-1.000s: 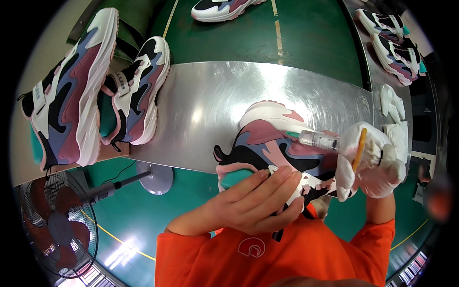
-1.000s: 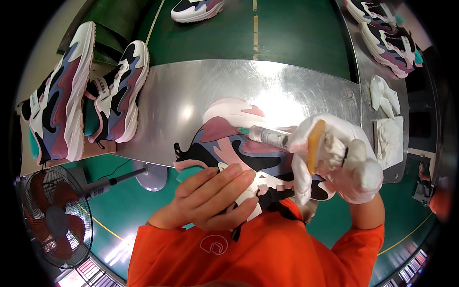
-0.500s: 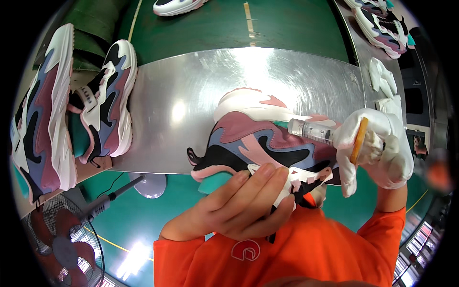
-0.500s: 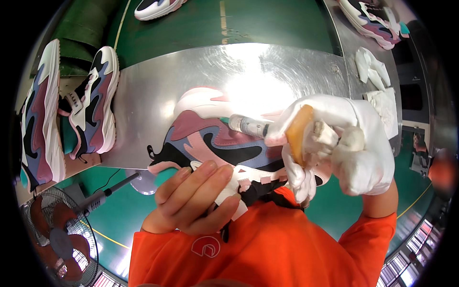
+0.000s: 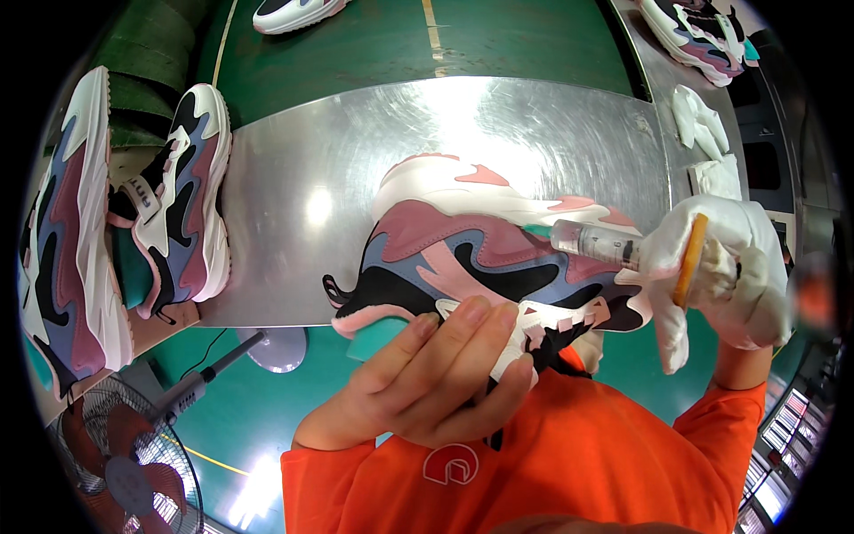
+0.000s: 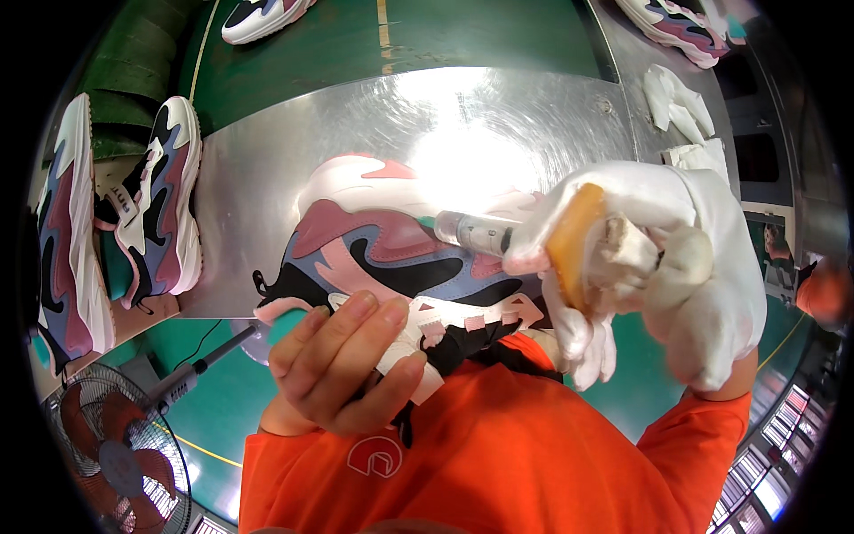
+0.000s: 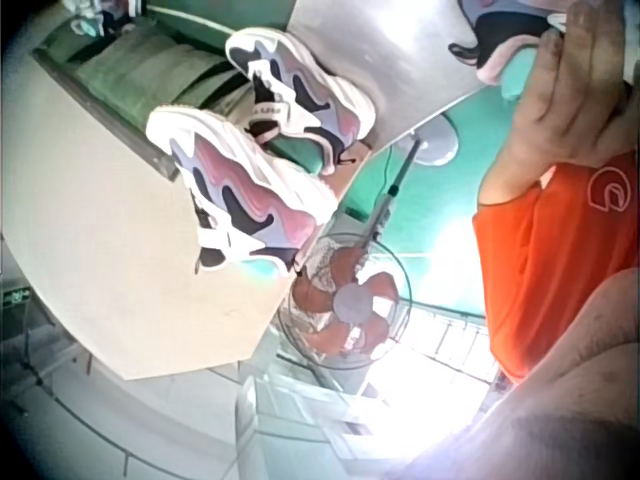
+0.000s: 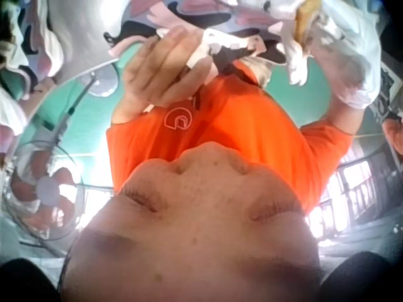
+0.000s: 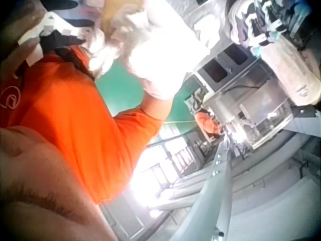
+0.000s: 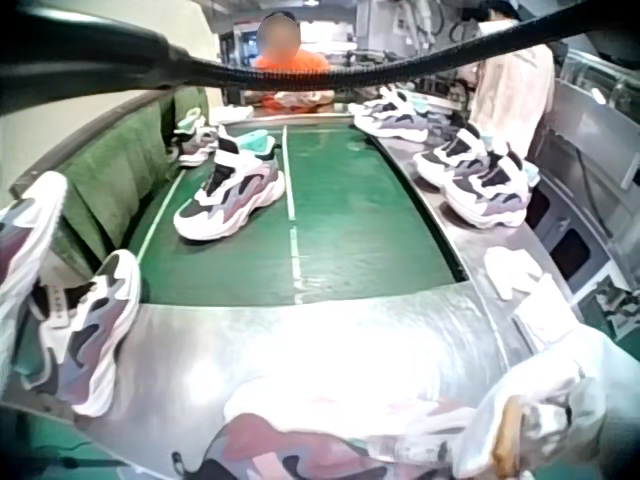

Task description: The person uses a syringe to apply glue to the seams of a multi-colored sneaker. They hold the shoe with one hand and carefully inject the adhesive along the edges of the upper and sole. After treating a shoe, they place it on a metal table and pick up another one to repeat the process.

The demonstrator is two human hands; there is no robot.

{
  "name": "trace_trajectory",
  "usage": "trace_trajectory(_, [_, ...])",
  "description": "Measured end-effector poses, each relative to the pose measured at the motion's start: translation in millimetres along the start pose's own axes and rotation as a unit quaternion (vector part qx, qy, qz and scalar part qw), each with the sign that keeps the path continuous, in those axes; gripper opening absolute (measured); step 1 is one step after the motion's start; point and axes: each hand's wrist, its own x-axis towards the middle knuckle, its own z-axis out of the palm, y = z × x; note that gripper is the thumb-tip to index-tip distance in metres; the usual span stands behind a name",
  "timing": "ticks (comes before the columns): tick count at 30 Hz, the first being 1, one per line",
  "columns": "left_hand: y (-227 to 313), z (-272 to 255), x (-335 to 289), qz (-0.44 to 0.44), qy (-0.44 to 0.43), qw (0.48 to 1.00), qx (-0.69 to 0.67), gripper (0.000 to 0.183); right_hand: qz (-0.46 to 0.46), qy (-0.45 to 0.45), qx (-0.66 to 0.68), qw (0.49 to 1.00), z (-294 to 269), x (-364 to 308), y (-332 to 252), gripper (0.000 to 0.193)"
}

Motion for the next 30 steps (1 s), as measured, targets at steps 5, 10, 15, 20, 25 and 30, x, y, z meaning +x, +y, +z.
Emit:
trace_trajectory(5, [0.9,0.4,0.7,-0.007,0.001,1.0,-0.006,0.017,-0.032,0.016,-0.035,0.999,-7.6,-7.0,-5.4,0.055])
trace_trajectory(10, [4.4,2.6,1.4,-0.03,0.012,0.999,-0.015,0.02,-0.053,0.052,-0.055,0.996,-10.4,-14.8,-7.3,0.056])
trace_trajectory(15, [4.7,-3.8,2.4,-0.03,-0.028,0.999,-0.003,0.018,-0.064,0.069,-0.061,0.994,-14.0,-23.9,-5.8,0.058])
trace_trajectory(20, [6.1,-5.4,5.1,-0.038,-0.036,0.999,0.004,0.013,-0.076,0.086,-0.06,0.992,-17.8,-30.9,-2.0,0.061])
trace_trajectory(25, [5.2,-4.9,7.0,-0.033,-0.036,0.999,0.014,0.008,-0.092,0.1,-0.058,0.989,-24.0,-38.2,2.6,0.064])
trace_trajectory(30, [5.3,-6.1,10.8,-0.039,-0.043,0.998,-0.003,0.009,-0.098,0.133,-0.057,0.985,-27.8,-46.5,5.6,0.071])
